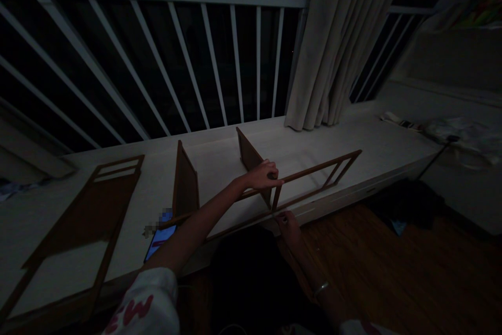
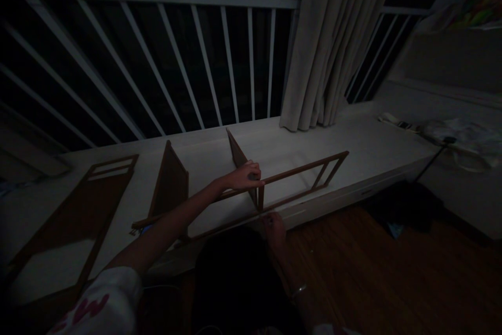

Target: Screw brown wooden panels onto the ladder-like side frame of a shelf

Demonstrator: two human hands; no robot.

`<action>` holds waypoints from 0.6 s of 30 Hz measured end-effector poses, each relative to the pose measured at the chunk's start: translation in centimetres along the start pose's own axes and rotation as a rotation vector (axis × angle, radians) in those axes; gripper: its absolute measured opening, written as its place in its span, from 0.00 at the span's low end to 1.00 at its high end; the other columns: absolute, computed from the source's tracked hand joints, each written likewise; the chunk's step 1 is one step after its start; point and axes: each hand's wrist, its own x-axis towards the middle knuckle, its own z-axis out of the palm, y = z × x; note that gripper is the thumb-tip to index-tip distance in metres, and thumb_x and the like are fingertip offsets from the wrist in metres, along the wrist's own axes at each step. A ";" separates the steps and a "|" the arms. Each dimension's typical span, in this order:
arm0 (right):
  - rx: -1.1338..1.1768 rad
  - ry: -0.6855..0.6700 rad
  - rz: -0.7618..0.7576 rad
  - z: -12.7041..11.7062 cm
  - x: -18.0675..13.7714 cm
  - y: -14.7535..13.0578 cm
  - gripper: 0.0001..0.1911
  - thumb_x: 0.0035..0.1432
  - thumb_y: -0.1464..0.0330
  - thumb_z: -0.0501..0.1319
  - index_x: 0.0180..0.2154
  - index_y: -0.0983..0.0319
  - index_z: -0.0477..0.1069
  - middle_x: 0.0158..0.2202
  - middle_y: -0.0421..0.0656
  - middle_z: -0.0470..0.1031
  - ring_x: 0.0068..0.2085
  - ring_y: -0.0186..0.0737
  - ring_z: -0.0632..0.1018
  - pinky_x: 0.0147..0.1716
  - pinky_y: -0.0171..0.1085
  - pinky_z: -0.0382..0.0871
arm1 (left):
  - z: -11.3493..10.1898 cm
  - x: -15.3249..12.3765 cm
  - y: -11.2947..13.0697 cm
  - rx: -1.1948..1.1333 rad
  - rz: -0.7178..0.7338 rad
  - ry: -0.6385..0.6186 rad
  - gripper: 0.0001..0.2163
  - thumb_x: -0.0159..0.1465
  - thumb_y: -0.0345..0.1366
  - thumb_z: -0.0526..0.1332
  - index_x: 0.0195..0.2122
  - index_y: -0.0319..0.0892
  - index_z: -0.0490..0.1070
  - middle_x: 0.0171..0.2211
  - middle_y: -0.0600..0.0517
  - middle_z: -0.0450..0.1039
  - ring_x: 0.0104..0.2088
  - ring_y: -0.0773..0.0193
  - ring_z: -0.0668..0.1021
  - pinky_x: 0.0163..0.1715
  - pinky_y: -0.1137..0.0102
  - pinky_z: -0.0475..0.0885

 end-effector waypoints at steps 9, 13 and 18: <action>0.057 -0.015 0.135 0.2 -0.3 0.3 0.18 0.49 0.53 0.54 0.29 0.61 0.71 0.28 0.44 0.74 0.27 0.39 0.71 0.28 0.36 0.62 | 0.2 0.2 0.4 -0.007 -0.055 -0.025 0.15 0.56 0.46 0.54 0.21 0.40 0.65 0.28 0.51 0.62 0.36 0.63 0.63 0.37 0.70 0.60; 0.085 -0.020 0.128 0.2 -0.4 0.4 0.19 0.50 0.54 0.53 0.30 0.61 0.72 0.28 0.44 0.75 0.28 0.40 0.73 0.29 0.36 0.63 | 0.3 0.3 0.6 0.005 -0.065 -0.029 0.15 0.56 0.46 0.54 0.21 0.40 0.64 0.28 0.52 0.61 0.36 0.63 0.63 0.38 0.69 0.60; 0.146 -0.054 0.134 0.1 -0.4 0.8 0.17 0.49 0.55 0.54 0.30 0.60 0.72 0.27 0.44 0.75 0.28 0.41 0.73 0.30 0.37 0.64 | 0.4 0.2 1.3 0.013 -0.083 -0.039 0.15 0.56 0.46 0.54 0.22 0.40 0.63 0.28 0.52 0.61 0.36 0.63 0.62 0.38 0.69 0.60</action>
